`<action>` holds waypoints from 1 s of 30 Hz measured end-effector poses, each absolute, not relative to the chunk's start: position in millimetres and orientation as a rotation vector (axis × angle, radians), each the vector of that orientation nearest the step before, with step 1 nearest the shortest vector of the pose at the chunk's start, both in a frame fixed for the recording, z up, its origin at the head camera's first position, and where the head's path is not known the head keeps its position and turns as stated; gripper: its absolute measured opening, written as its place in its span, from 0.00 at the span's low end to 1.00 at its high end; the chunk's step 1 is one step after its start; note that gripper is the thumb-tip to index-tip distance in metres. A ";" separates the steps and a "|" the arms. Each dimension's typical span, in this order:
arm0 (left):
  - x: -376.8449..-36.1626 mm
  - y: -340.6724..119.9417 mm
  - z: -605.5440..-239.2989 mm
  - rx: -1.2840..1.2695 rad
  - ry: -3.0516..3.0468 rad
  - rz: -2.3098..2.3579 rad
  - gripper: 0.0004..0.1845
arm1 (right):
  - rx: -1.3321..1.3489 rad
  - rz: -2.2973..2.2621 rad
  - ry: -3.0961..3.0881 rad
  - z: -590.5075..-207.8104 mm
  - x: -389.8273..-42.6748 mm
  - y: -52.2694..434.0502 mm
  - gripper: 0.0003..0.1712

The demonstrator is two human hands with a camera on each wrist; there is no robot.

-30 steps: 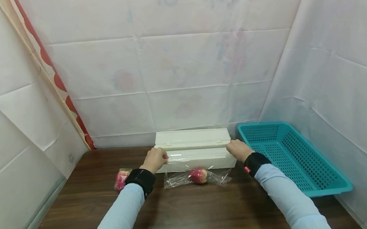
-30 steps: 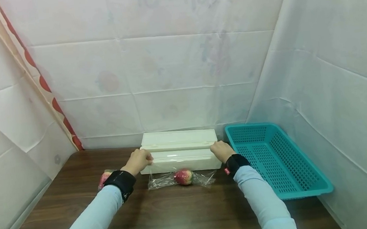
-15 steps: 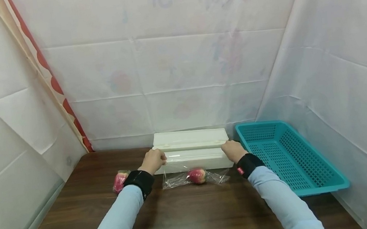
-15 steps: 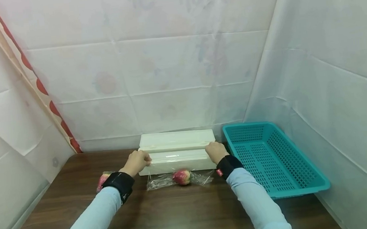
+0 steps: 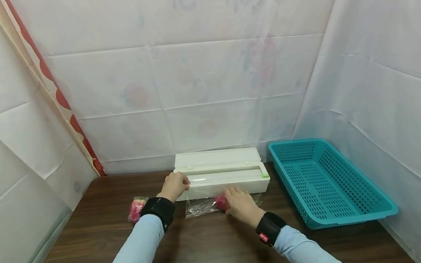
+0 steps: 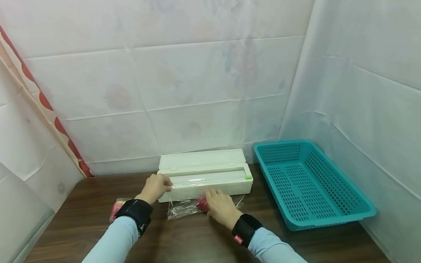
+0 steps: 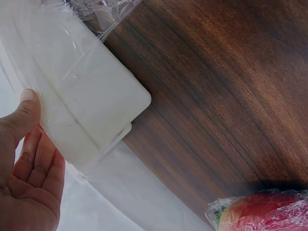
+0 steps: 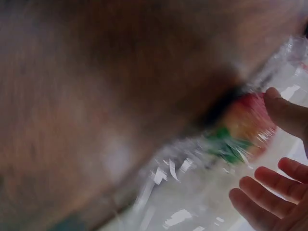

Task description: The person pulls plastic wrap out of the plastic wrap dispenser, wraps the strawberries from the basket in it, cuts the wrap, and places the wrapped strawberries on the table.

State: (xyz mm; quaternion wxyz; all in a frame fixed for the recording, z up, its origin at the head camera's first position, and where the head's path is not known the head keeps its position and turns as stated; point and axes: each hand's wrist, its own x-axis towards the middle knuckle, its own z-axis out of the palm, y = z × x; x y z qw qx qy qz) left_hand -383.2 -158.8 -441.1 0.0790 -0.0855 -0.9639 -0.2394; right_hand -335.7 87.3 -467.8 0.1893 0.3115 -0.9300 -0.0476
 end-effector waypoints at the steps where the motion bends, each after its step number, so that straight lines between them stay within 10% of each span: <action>1: -383.0 -158.9 -440.8 -0.255 -2.889 -0.721 0.03 | 0.860 -0.110 -2.636 -471.7 -336.7 87.4 0.30; 30: -321.3 -144.5 -429.4 -0.697 -2.614 -0.784 0.07 | 0.985 0.192 -2.837 -471.1 -318.5 97.1 0.28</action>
